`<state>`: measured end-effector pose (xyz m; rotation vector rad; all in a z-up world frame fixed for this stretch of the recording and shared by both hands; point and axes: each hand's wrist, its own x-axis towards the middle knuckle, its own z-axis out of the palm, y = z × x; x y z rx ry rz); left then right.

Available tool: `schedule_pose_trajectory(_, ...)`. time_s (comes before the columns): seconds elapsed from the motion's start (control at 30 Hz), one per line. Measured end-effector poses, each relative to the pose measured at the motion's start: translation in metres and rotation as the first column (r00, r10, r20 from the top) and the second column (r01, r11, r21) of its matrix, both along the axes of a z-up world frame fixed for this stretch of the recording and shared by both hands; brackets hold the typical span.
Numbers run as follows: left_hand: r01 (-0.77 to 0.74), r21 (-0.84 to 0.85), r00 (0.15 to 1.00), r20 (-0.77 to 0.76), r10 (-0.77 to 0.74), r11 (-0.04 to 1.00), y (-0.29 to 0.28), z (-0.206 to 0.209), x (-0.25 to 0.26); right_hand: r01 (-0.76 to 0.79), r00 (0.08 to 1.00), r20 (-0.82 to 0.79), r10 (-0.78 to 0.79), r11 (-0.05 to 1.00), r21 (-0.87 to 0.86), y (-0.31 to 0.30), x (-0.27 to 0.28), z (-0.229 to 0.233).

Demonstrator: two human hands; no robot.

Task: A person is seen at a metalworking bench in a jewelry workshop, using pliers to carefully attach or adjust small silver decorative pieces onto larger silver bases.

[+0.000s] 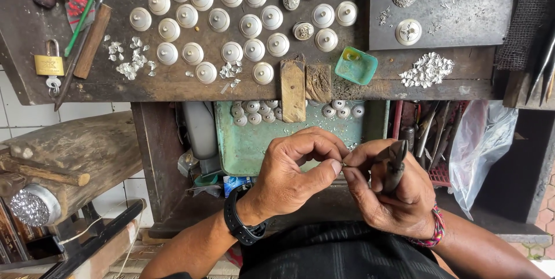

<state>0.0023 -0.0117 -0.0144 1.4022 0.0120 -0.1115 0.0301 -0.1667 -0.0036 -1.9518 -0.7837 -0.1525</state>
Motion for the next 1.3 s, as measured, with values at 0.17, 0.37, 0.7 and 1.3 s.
schedule_pose_trajectory(0.17,-0.008,0.052,1.000,0.028,0.006,0.999,0.000,0.003,0.002,-0.016,0.998,0.053,0.016,1.000,0.012,0.001,0.002,0.000)
schedule_pose_trajectory(0.37,-0.079,0.133,0.985,0.162,0.057,0.988,0.002,0.014,0.004,-0.022,1.000,0.007,0.022,0.999,0.032,0.003,0.001,0.002)
schedule_pose_trajectory(0.7,-0.254,-0.292,0.960,0.041,0.278,0.922,0.018,0.016,0.000,-0.261,0.807,-0.509,0.300,0.954,0.148,0.010,-0.009,0.001)
schedule_pose_trajectory(1.3,-0.265,-0.307,0.953,0.060,0.296,0.914,0.018,0.017,0.001,-0.256,0.824,-0.494,0.278,0.960,0.114,0.011,-0.014,-0.006)
